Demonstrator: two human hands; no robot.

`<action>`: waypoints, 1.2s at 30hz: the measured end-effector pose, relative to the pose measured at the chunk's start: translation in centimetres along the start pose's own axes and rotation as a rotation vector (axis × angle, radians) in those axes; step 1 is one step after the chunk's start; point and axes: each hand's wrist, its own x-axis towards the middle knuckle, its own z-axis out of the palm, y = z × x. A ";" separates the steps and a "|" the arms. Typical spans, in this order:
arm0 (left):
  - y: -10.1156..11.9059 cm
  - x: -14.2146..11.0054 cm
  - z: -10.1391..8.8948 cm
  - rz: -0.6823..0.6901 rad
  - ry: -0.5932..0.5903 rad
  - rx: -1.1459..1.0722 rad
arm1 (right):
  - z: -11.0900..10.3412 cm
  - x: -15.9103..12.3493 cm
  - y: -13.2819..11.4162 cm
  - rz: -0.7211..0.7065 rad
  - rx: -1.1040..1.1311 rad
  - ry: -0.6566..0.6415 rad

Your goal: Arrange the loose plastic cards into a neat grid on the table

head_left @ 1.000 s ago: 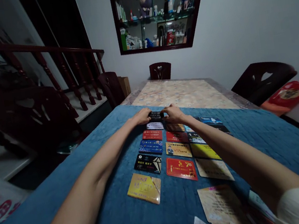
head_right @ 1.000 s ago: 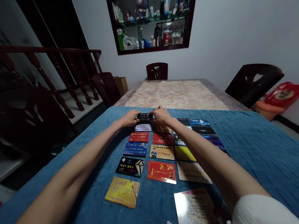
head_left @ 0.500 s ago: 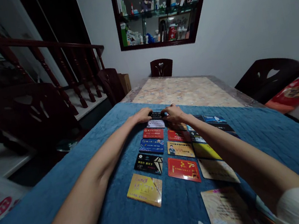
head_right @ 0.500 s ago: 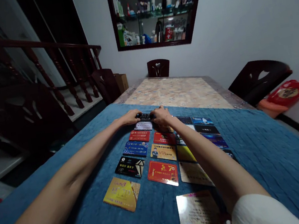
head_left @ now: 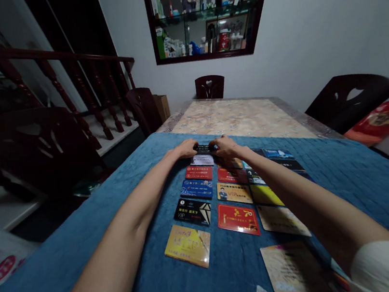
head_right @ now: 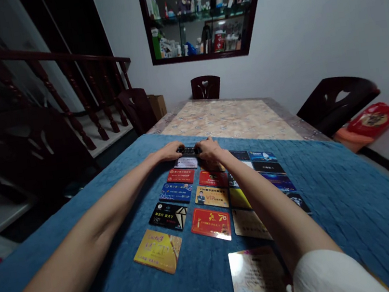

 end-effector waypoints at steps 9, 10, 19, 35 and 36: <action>-0.1 -0.3 0.1 0.006 0.031 -0.015 | -0.3 -0.2 0.1 -0.050 -0.033 0.013; -0.2 -0.4 0.1 0.008 0.048 -0.020 | -0.4 -0.3 0.2 -0.052 -0.036 0.016; 0.3 -2.8 0.2 0.075 0.176 -0.053 | -1.5 -3.4 0.3 -0.091 -0.043 0.062; 6.6 -9.3 -0.6 0.323 0.352 -0.101 | -4.2 -12.4 0.1 -0.134 -0.021 0.158; 7.2 -9.8 -0.6 0.335 0.350 -0.101 | -4.2 -13.0 0.1 -0.136 -0.014 0.163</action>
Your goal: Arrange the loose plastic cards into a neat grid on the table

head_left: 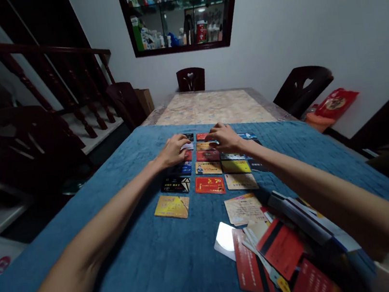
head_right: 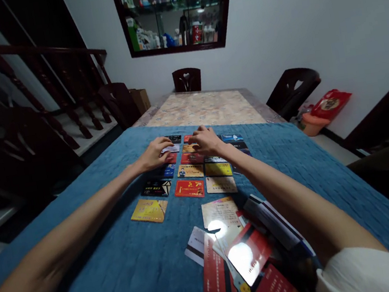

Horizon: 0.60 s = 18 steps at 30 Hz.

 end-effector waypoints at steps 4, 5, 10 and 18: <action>2.8 -1.3 -0.5 0.054 -0.008 -0.017 | -0.3 -2.2 -0.3 -0.014 0.027 0.013; 3.6 -1.6 -0.6 0.073 -0.005 -0.022 | -0.3 -2.7 -0.4 -0.020 0.031 0.014; 7.3 -3.5 -0.7 0.168 -0.023 -0.077 | -0.5 -5.4 -1.2 -0.053 0.053 0.052; 14.4 -7.5 -1.0 0.222 -0.077 -0.179 | -0.4 -10.2 -2.8 -0.104 0.084 0.129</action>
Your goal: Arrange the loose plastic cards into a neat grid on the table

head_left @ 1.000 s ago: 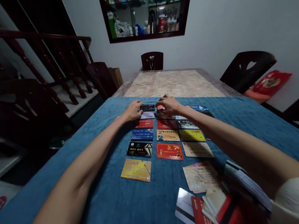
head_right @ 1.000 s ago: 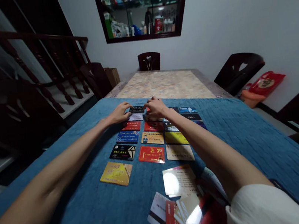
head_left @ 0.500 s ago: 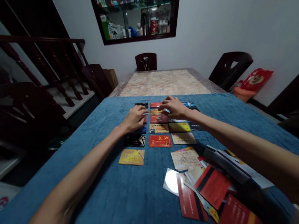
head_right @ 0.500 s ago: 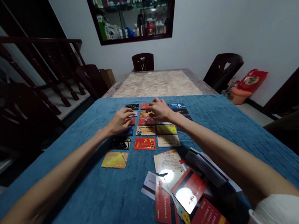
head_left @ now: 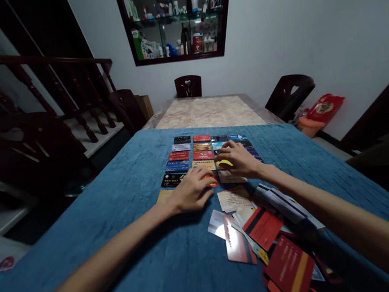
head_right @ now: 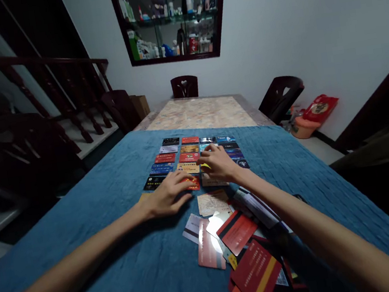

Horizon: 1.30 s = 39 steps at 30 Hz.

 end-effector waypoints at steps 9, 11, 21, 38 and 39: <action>6.0 -2.0 1.6 0.006 -0.112 -0.047 | -0.1 -5.7 -3.8 -0.048 0.067 0.081; 6.5 -2.0 1.8 -0.015 -0.145 -0.035 | -0.2 -6.8 -4.6 -0.047 0.085 0.101; 5.5 -2.6 0.1 -0.121 -0.218 -0.003 | -1.2 -9.2 -7.7 0.005 0.182 0.044; 4.1 -3.7 -1.9 -0.091 -0.303 0.111 | -0.9 -7.0 -9.6 -0.137 0.287 -0.143; 4.3 -3.7 -1.9 -0.094 -0.303 0.119 | -0.8 -6.9 -9.7 -0.137 0.285 -0.150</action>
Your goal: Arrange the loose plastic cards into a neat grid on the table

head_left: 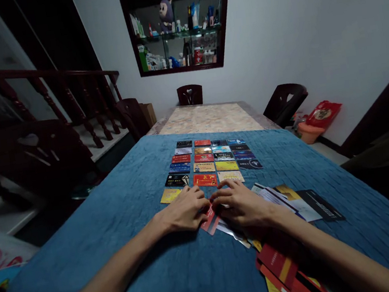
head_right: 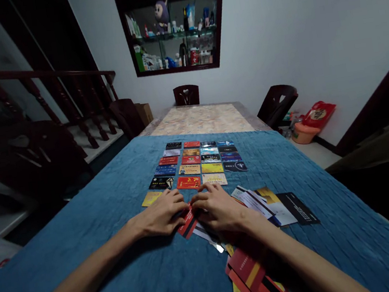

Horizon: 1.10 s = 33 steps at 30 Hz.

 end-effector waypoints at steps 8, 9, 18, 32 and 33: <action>1.8 0.2 0.0 -0.078 0.033 0.117 | 0.4 0.1 0.3 0.023 -0.012 -0.026; 2.0 0.3 0.1 -0.084 0.028 0.126 | 0.4 0.1 0.3 0.021 -0.014 -0.026; 3.4 0.5 0.0 -0.192 -0.044 0.125 | 0.4 0.0 0.4 0.022 -0.016 -0.038; 3.2 0.1 -0.4 -0.223 -0.040 0.099 | 0.6 -0.2 0.4 -0.004 0.004 -0.003; 3.1 0.0 -0.4 -0.221 -0.040 0.096 | 0.6 -0.2 0.4 -0.006 0.004 0.000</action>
